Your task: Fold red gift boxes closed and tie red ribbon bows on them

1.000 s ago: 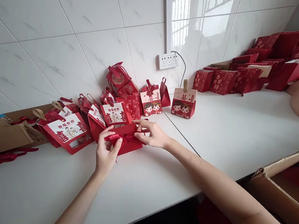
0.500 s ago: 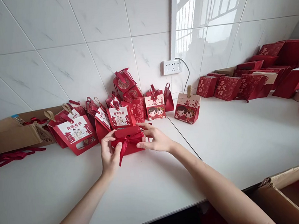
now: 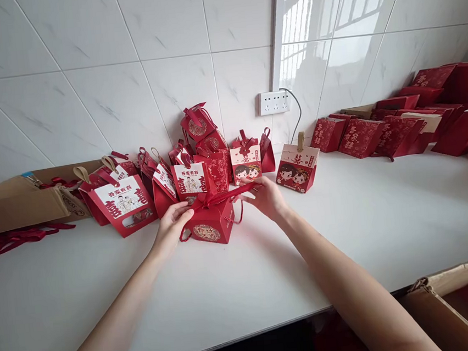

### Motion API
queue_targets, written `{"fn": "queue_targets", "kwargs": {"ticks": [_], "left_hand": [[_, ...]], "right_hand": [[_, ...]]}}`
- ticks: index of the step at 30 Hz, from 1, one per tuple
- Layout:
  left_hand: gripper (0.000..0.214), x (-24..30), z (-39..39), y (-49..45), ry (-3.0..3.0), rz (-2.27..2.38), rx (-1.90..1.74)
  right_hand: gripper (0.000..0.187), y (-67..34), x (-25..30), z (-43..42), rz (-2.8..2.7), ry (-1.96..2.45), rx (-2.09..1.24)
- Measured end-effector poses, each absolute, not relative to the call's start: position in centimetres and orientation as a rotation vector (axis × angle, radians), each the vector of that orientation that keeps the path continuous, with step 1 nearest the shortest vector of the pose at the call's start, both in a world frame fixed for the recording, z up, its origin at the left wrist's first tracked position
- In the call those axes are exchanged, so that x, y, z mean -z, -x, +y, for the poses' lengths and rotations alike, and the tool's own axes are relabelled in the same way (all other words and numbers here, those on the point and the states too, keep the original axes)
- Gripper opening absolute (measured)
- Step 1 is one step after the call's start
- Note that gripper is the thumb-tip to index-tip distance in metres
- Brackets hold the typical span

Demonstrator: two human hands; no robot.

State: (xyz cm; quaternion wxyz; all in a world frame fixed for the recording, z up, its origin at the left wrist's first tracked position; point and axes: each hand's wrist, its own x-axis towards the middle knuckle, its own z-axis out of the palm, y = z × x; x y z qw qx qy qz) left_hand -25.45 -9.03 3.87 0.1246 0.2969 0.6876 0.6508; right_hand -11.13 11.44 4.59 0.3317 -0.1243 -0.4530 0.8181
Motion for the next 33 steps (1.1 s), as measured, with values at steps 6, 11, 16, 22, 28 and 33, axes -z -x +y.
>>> {"fn": "queue_targets", "kwargs": {"ticks": [6,11,16,22,28,33], "left_hand": [[0.038,-4.8,-10.5,27.3,-0.802,2.016,-1.837],[0.042,-6.7,-11.3,28.2,-0.691,1.845,-2.059],[0.036,-11.9,-10.3,27.0,-0.615,1.383,-2.317],[0.023,-17.8,-7.8,23.4,-1.028,1.189,-2.098],[0.025,-18.8,-8.1,21.6,-1.120,1.252,-2.046],[0.021,-18.5,-10.0,21.0,-1.137,1.319,-2.078]], "right_hand": [[0.027,10.2,-4.2,15.1,-0.956,0.370,-2.013],[0.021,9.6,-6.3,14.6,-0.841,0.241,-2.034],[0.019,10.2,-12.0,11.4,-0.993,0.077,-2.092],[0.021,11.3,-17.8,6.0,-1.519,-0.110,-1.904],[0.024,11.3,-18.5,4.1,-1.569,-0.175,-1.881],[0.018,9.6,-18.2,3.9,-1.493,-0.170,-1.993]]}}
